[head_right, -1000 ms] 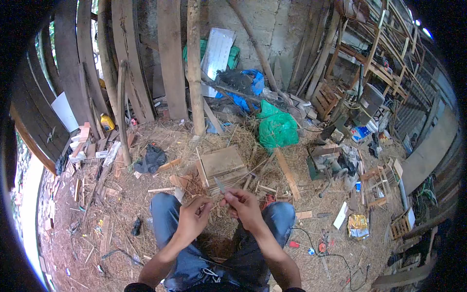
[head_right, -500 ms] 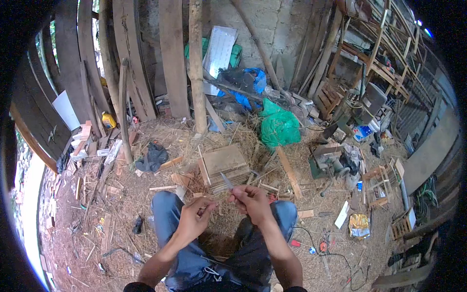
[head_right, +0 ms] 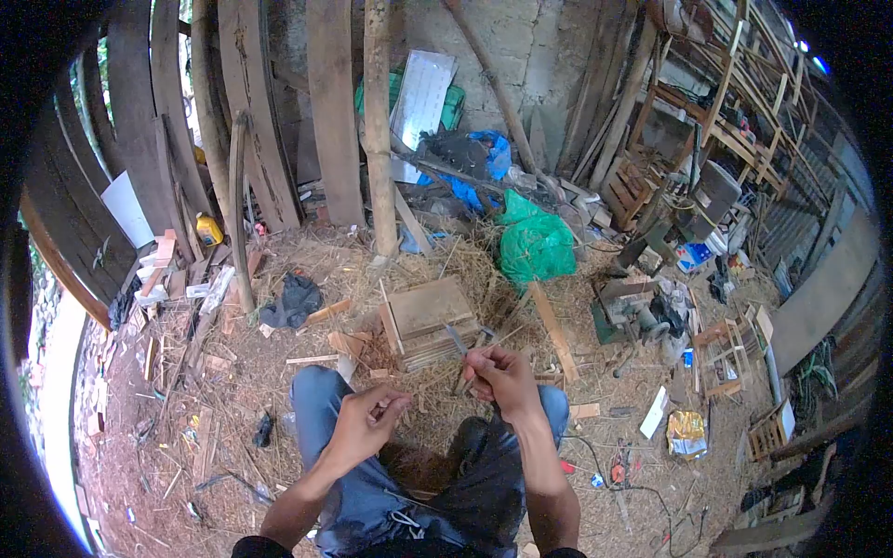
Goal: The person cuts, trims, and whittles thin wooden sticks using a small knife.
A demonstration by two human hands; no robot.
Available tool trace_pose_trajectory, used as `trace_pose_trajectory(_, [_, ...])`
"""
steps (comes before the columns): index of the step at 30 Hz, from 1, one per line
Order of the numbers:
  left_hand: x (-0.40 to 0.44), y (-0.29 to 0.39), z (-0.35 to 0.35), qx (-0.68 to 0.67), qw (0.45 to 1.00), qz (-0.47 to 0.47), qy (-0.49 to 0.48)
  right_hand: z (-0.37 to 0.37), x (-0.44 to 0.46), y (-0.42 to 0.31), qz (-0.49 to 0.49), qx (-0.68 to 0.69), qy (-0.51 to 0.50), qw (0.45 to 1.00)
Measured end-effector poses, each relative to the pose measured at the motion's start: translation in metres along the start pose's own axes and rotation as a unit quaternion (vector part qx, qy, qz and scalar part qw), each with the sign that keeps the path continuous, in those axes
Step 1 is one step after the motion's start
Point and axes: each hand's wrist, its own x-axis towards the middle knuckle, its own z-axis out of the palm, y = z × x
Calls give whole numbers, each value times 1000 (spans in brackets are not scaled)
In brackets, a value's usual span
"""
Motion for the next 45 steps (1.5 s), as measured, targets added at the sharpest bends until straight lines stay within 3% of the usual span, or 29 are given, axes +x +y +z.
trace_pose_trajectory(3, [-7,-1,-12,16,1000,-5,16,-27,6,3,-21,-15,57,998])
trace_pose_trajectory(5, [-10,-10,-26,32,999,-11,36,-61,12,-8,-57,-17,159,986])
trace_pose_trajectory(8, [-11,-27,-30,35,997,-63,14,-52,4,-12,-99,19,130,986])
trace_pose_trajectory(12, [3,-20,-2,8,1000,-18,14,6,-10,13,7,-17,15,1000])
trace_pose_trajectory(15, [7,-9,4,-4,1000,-26,-17,19,-6,28,-1,36,-57,998])
trace_pose_trajectory(21, [4,-3,-8,-8,998,-50,-48,-12,0,13,5,-8,-16,1000])
trace_pose_trajectory(26, [-7,-16,-25,7,997,-58,-42,-58,4,0,-66,-20,118,991])
trace_pose_trajectory(30, [-1,-28,-23,9,994,-99,-40,-48,-5,-8,-75,64,116,988])
trace_pose_trajectory(32, [5,-20,-9,-11,997,-74,-31,-15,-12,-2,-52,-37,70,996])
trace_pose_trajectory(36, [12,-12,0,-33,997,-44,-50,-7,1,22,-23,23,-27,999])
trace_pose_trajectory(40, [5,-31,-10,-94,994,-38,-41,-38,9,15,-62,13,46,997])
trace_pose_trajectory(43, [1,-40,-19,-74,992,-83,-63,-43,5,4,-69,44,70,994])
trace_pose_trajectory(45, [3,-35,-12,-47,995,-64,-60,-26,0,5,-61,15,70,996])
